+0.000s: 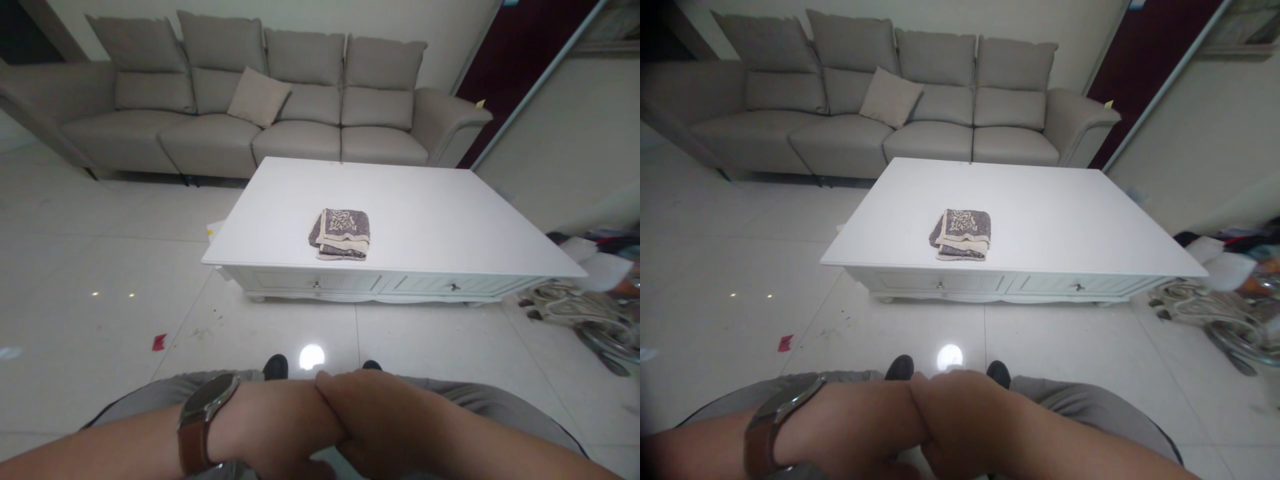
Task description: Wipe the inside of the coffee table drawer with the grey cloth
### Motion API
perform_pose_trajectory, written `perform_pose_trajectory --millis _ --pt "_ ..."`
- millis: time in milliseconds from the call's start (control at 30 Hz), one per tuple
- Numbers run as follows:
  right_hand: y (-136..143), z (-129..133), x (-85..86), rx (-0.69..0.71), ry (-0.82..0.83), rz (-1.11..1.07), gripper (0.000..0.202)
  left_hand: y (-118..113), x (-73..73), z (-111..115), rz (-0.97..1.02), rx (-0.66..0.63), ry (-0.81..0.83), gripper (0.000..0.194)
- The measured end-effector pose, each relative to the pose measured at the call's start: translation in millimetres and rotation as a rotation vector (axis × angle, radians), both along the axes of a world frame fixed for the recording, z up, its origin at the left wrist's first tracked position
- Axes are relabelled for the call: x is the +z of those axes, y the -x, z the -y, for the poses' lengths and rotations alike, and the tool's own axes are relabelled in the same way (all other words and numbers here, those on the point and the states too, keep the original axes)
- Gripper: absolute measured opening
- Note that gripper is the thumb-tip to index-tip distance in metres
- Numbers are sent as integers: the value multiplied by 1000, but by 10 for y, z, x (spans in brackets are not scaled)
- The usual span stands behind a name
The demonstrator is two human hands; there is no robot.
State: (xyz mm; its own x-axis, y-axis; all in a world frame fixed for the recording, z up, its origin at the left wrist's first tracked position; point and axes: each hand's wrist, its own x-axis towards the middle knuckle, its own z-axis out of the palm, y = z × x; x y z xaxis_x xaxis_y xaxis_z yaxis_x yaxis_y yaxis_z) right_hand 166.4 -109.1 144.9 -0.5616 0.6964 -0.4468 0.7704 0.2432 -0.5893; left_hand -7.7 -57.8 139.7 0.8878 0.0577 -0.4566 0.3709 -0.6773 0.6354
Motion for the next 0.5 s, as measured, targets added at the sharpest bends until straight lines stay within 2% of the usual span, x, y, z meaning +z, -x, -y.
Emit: perform_pose_trajectory --millis 200,500 --pt "8 -23 -17 3 -7 -3 52 19 -54 -35 88 -1 48 45" --pt "24 -62 -12 -11 14 -28 50 35 -45 -56 92 4 56 43"
